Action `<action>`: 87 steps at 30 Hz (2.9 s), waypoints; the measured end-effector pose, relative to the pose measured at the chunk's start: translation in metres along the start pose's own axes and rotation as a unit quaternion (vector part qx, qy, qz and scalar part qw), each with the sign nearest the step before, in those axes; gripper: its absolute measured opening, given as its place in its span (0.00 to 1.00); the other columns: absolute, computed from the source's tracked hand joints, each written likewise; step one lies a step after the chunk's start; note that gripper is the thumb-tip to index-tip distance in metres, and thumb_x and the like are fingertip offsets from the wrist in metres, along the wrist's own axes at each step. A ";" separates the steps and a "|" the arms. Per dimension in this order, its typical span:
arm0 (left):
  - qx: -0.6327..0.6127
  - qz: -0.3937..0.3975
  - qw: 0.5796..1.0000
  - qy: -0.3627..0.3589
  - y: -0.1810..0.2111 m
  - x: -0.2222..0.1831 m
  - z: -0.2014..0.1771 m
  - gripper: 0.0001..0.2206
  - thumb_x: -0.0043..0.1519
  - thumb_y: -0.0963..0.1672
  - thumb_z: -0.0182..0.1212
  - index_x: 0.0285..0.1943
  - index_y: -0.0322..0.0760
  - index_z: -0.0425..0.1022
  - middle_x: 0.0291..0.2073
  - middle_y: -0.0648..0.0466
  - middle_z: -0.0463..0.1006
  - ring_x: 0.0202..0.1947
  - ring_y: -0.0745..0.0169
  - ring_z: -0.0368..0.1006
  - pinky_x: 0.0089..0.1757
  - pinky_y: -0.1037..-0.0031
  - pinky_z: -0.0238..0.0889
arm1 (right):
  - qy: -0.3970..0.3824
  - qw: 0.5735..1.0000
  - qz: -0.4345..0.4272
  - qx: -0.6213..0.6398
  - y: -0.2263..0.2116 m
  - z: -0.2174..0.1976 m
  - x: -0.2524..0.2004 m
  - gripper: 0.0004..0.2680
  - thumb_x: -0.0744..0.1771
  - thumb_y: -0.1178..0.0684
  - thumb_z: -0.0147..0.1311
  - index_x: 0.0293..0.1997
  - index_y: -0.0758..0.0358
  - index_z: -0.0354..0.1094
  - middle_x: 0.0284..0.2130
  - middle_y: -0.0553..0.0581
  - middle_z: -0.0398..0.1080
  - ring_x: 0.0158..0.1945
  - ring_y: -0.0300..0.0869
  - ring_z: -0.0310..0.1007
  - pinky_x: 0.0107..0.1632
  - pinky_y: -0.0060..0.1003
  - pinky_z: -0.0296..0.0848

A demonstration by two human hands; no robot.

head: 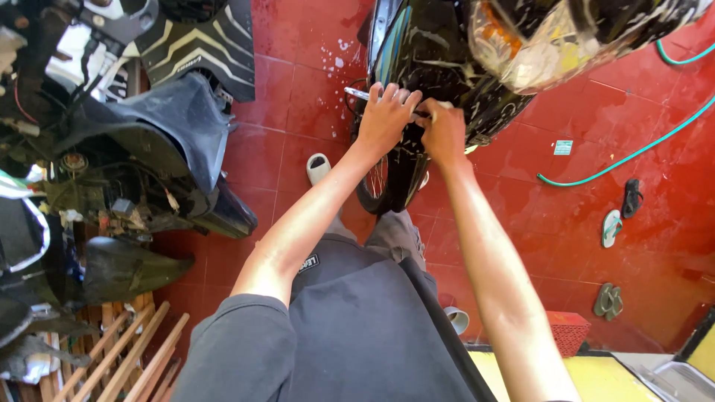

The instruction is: The person scrubs the front body panel of a motorcycle with a brush and soapy water. They then use a small tool to clean the crevices and edges of the panel.

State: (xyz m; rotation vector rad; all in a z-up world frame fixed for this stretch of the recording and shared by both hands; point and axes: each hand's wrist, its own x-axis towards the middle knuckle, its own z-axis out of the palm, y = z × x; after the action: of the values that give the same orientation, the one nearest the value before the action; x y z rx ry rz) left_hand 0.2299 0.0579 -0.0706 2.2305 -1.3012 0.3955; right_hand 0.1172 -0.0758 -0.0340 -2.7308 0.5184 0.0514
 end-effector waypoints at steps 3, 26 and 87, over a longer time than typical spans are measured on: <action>-0.066 -0.115 0.991 0.026 0.013 -0.010 -0.042 0.14 0.66 0.50 0.56 0.58 0.49 0.72 0.57 0.60 0.71 0.61 0.60 0.61 0.57 0.63 0.48 | -0.031 0.999 0.010 -0.009 0.003 -0.005 0.003 0.07 0.65 0.53 0.66 0.43 0.53 0.74 0.36 0.52 0.79 0.44 0.54 0.78 0.51 0.49 0.68; -0.466 -0.679 0.560 0.084 0.078 -0.017 -0.016 0.10 0.62 0.49 0.62 0.42 0.41 0.78 0.28 0.47 0.84 0.34 0.51 0.83 0.40 0.66 0.73 | 0.169 0.957 0.079 0.222 -0.073 -0.023 -0.037 0.11 0.66 0.62 0.63 0.53 0.64 0.69 0.53 0.66 0.67 0.58 0.62 0.69 0.59 0.56 0.71; -0.474 -0.605 0.630 -0.111 0.038 -0.004 -0.025 0.16 0.51 0.48 0.69 0.47 0.43 0.80 0.33 0.54 0.85 0.39 0.57 0.83 0.43 0.67 0.77 | 0.327 0.535 0.539 0.563 -0.023 0.059 -0.001 0.08 0.57 0.68 0.66 0.32 0.82 0.71 0.25 0.79 0.73 0.28 0.61 0.80 0.36 0.54 0.86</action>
State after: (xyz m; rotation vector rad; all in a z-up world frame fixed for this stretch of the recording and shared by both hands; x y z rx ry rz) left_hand 0.1948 0.0595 -0.0410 1.6356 0.2255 -0.8973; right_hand 0.1267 -0.0347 -0.0816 -0.7568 1.6142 -0.7331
